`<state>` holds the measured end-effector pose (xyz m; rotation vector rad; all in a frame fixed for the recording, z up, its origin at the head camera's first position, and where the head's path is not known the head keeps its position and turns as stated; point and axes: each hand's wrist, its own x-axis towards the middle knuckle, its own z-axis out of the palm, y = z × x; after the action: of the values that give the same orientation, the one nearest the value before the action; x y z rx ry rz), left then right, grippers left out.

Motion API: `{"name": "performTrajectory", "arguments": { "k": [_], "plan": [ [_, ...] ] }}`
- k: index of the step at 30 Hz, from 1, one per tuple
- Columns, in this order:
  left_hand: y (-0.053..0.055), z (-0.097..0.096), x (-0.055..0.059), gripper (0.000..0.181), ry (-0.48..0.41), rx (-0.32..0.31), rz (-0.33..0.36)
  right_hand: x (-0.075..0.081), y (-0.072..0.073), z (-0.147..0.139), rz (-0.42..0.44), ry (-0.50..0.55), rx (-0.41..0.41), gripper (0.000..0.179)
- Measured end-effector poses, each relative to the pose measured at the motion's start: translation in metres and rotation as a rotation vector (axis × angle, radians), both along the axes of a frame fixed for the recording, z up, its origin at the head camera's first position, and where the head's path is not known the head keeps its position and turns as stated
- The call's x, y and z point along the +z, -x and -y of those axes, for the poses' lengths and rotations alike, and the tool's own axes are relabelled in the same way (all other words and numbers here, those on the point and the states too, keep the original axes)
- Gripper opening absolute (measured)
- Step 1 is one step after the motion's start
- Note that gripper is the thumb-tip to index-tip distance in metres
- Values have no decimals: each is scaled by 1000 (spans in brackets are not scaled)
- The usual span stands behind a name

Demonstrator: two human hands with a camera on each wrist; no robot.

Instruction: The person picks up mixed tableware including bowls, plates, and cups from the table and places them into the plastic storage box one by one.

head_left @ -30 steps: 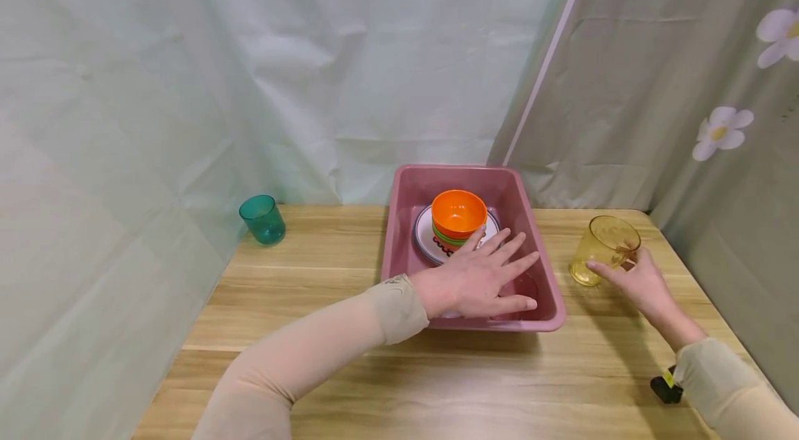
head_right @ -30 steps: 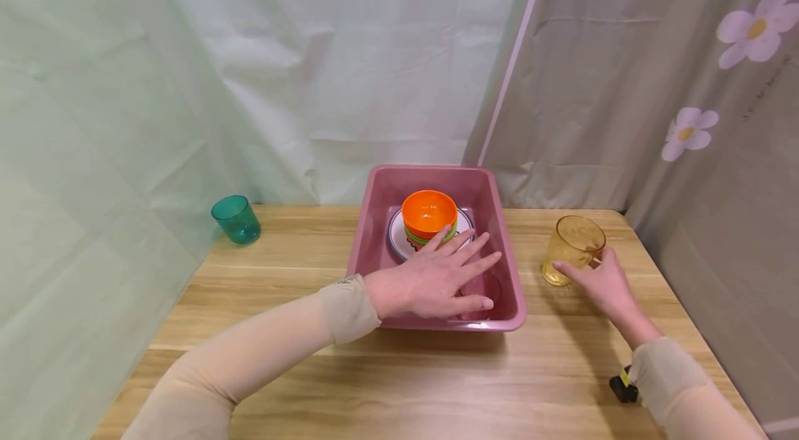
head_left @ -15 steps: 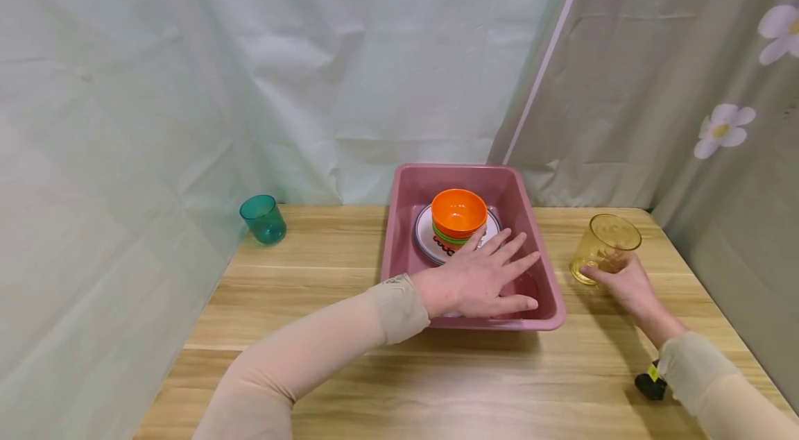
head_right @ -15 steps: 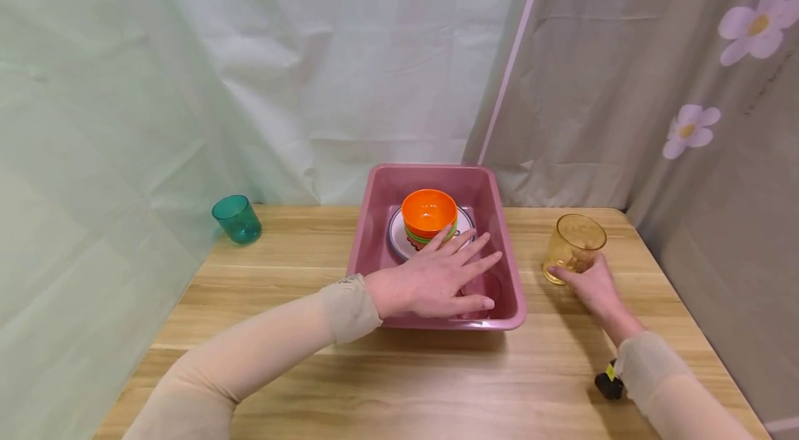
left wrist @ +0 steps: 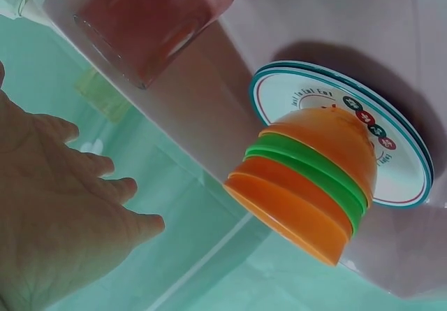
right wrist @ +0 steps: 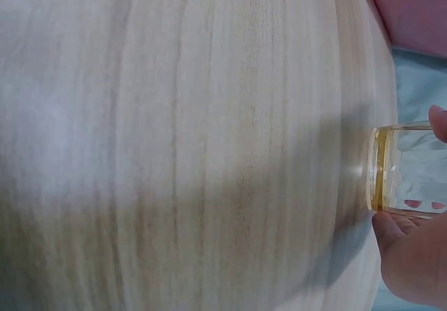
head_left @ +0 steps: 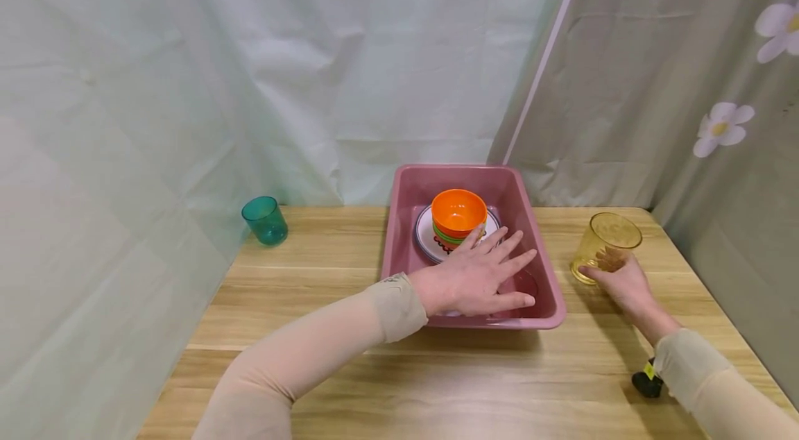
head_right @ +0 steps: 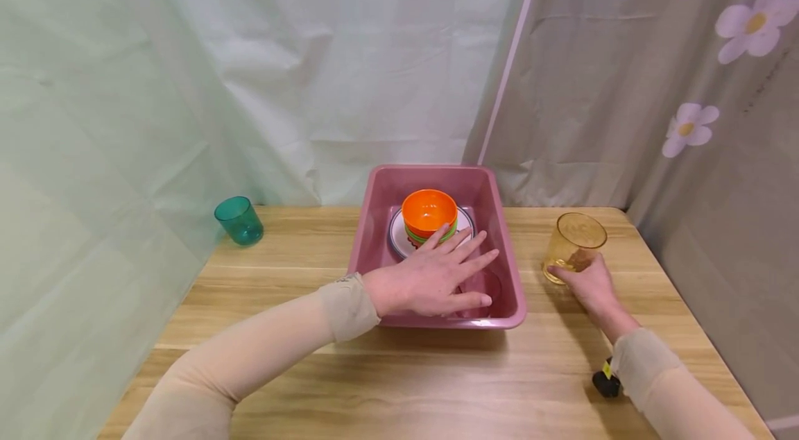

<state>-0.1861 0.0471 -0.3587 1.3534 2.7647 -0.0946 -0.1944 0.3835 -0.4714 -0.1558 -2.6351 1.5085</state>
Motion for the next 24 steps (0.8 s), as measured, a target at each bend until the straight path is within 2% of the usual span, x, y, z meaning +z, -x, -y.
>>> {"name": "performTrajectory", "arguments": {
  "k": [5, 10, 17, 24],
  "plan": [
    [2, 5, 0, 82, -23, 5, 20, 7, -2, -2, -27, -56, -9, 89],
    [4, 13, -1, 82, -38, 12, 33, 22, -8, -1, -38, -84, -4, 87],
    [9, 28, 1, 85, -74, 15, 38, 53, -20, 7, -47, -94, 28, 81],
    [10, 51, 6, 81, -93, 31, -23, 89, -29, 25, -34, -141, 45, 89]
  ]
}}
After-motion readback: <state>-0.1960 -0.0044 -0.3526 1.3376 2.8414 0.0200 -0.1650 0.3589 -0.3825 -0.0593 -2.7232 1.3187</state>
